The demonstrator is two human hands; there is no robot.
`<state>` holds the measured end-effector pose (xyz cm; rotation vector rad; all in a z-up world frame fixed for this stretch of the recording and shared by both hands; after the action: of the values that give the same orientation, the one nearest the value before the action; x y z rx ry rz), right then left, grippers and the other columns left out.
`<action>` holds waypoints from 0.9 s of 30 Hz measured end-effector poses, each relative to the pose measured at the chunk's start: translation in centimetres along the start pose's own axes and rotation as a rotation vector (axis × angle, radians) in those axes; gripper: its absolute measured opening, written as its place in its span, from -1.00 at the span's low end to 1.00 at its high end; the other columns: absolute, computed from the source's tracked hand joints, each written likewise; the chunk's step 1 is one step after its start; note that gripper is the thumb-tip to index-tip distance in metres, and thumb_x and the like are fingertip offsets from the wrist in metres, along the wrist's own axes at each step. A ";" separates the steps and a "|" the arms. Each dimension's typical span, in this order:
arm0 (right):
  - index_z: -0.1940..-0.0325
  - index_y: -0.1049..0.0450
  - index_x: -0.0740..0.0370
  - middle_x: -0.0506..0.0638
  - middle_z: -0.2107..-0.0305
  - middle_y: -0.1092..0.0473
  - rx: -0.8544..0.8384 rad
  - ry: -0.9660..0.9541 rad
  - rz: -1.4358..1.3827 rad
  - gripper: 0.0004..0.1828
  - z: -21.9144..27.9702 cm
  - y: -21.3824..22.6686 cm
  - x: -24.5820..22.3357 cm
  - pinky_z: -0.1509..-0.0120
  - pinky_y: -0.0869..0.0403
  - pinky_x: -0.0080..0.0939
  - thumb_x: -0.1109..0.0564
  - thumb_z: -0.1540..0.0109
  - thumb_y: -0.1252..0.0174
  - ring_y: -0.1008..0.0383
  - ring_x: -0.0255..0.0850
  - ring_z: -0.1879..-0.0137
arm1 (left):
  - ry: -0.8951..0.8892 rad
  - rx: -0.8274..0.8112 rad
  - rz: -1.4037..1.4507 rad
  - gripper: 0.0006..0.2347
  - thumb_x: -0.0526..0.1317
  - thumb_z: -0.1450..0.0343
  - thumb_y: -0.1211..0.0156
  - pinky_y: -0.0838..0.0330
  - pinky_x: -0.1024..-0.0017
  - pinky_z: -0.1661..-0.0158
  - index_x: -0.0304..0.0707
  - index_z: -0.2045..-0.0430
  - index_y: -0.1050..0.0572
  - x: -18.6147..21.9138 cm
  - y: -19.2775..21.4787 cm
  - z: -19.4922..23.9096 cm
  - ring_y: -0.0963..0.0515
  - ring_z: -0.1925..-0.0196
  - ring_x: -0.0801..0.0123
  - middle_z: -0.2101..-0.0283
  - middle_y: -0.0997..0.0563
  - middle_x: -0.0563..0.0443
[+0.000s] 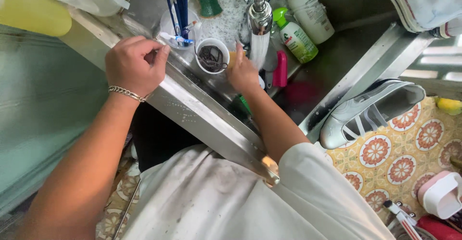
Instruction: Applying cleaning solution to a shoe with a brush and then washing tools in a sink
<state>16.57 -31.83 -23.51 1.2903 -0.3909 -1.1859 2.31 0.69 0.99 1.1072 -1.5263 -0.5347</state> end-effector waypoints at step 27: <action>-0.63 -0.39 -0.19 0.07 -0.10 -0.55 0.068 0.050 -0.082 -0.31 1.4 8.8 -8.9 -0.15 -0.83 0.42 -0.18 -0.48 -0.50 -0.83 0.31 -0.13 | -0.025 0.023 -0.060 -0.87 -0.19 -0.67 -0.66 -0.69 -0.02 0.08 -0.10 0.24 -0.81 -0.2 -0.2 0.1 -0.82 0.24 -0.17 0.44 -0.60 -0.08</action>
<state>15.80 -26.61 -12.05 1.4036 -0.3470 -1.2149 2.30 0.78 0.71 1.1705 -1.5282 -0.5750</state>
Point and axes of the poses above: each hand's wrist, its own z-axis away from the middle knuckle, its own y-axis out of the back of the hand, x = y × z, the point moved 3 cm from there along -z, towards the middle knuckle
